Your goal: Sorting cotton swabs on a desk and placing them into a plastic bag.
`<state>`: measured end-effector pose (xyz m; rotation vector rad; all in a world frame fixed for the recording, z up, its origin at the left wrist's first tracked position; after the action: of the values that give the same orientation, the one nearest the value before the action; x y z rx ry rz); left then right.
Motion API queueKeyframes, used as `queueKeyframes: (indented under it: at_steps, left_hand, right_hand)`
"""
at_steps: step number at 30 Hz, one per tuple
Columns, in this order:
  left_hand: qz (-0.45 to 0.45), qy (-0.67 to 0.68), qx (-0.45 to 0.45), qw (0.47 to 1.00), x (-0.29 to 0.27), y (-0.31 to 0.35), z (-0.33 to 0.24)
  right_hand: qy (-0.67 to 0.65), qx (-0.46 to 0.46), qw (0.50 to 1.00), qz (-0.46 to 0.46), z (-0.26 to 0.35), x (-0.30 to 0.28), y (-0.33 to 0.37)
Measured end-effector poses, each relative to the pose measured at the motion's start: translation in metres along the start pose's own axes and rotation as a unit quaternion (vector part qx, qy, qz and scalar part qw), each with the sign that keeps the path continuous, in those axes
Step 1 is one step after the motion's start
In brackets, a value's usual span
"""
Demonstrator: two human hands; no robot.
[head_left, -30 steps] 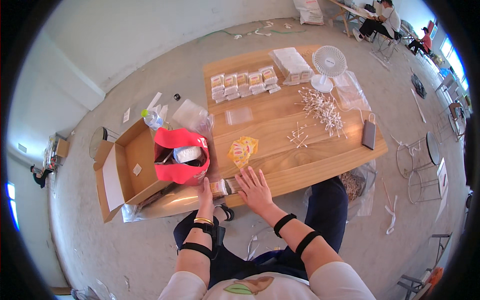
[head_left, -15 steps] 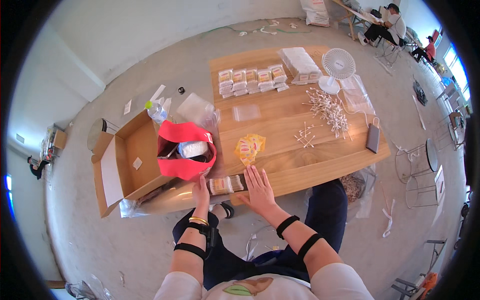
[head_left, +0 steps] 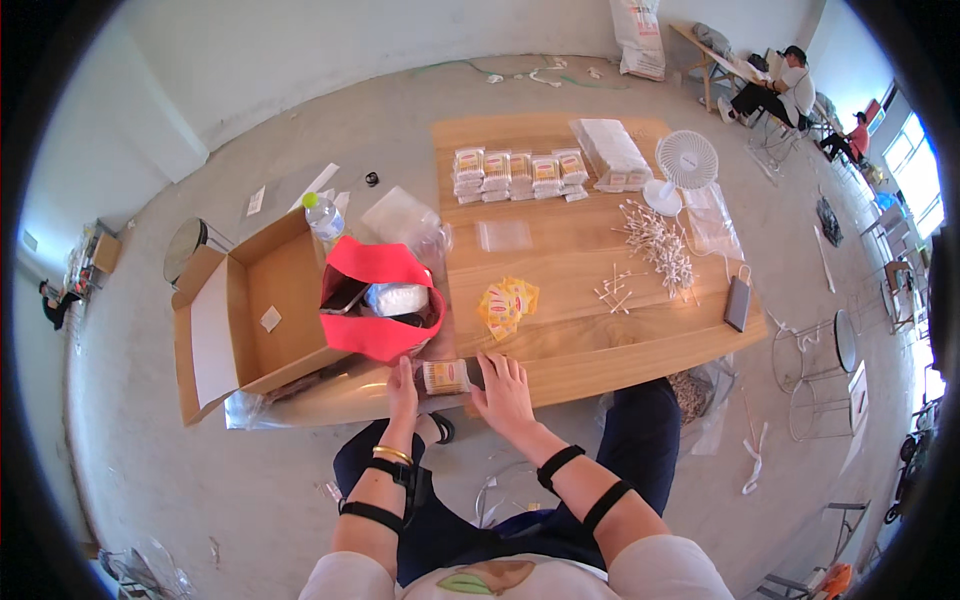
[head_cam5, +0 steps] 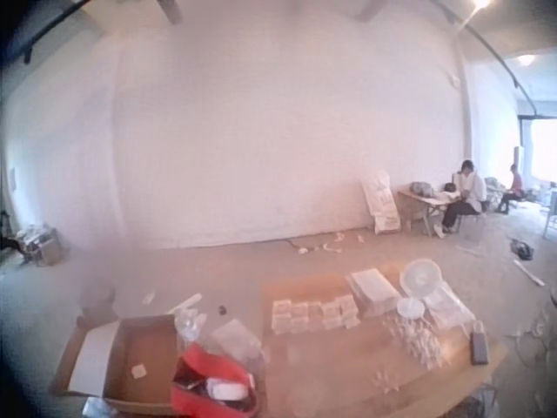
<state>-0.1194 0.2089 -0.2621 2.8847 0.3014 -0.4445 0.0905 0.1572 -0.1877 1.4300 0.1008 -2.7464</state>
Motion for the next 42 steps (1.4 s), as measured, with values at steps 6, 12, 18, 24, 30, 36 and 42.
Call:
queueKeyframes:
  at_steps: [6, 12, 18, 24, 30, 36, 42]
  left_hand:
    - [0.031, 0.402, -0.22, 0.888, 0.042, 0.048, 0.002]
    - [0.003, 0.451, -0.226, 0.863, 0.058, 0.052, 0.001]
    - [-0.003, 0.462, -0.173, 0.87, 0.069, 0.044, 0.017]
    - [-0.017, 0.441, -0.263, 0.858, 0.06, 0.053, 0.013]
    - [0.012, 0.447, -0.249, 0.859, 0.066, 0.053, 0.012]
    - [0.011, 0.438, -0.237, 0.867, 0.061, 0.053, 0.009]
    - [0.022, 0.437, -0.249, 0.864, 0.065, 0.052, 0.009]
  right_hand:
    - [-0.136, 0.074, 0.985, -0.073, 0.001, 0.038, -0.005]
    - [-0.178, 0.156, 0.969, -0.066, -0.003, 0.052, -0.008]
    - [-0.261, 0.201, 0.944, -0.029, 0.005, 0.07, -0.022]
    - [-0.388, 0.142, 0.906, 0.088, -0.017, 0.042, -0.017]
    - [-0.351, 0.174, 0.91, 0.134, -0.01, 0.044, -0.019]
    - [-0.414, 0.256, 0.859, 0.156, -0.015, 0.032, -0.015]
    - [-0.42, 0.274, 0.846, 0.18, -0.026, 0.031, -0.022]
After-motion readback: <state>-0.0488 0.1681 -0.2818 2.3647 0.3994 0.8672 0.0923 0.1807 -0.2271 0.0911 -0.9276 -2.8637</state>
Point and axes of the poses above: each hand's wrist, its own y-axis away from the middle knuckle, its own x-axis out of the palm, z = x × y, the point moved 5 cm from there along -y, towards the middle knuckle, and after that the axes turned 1 degree about y, right-handed, at the moved point
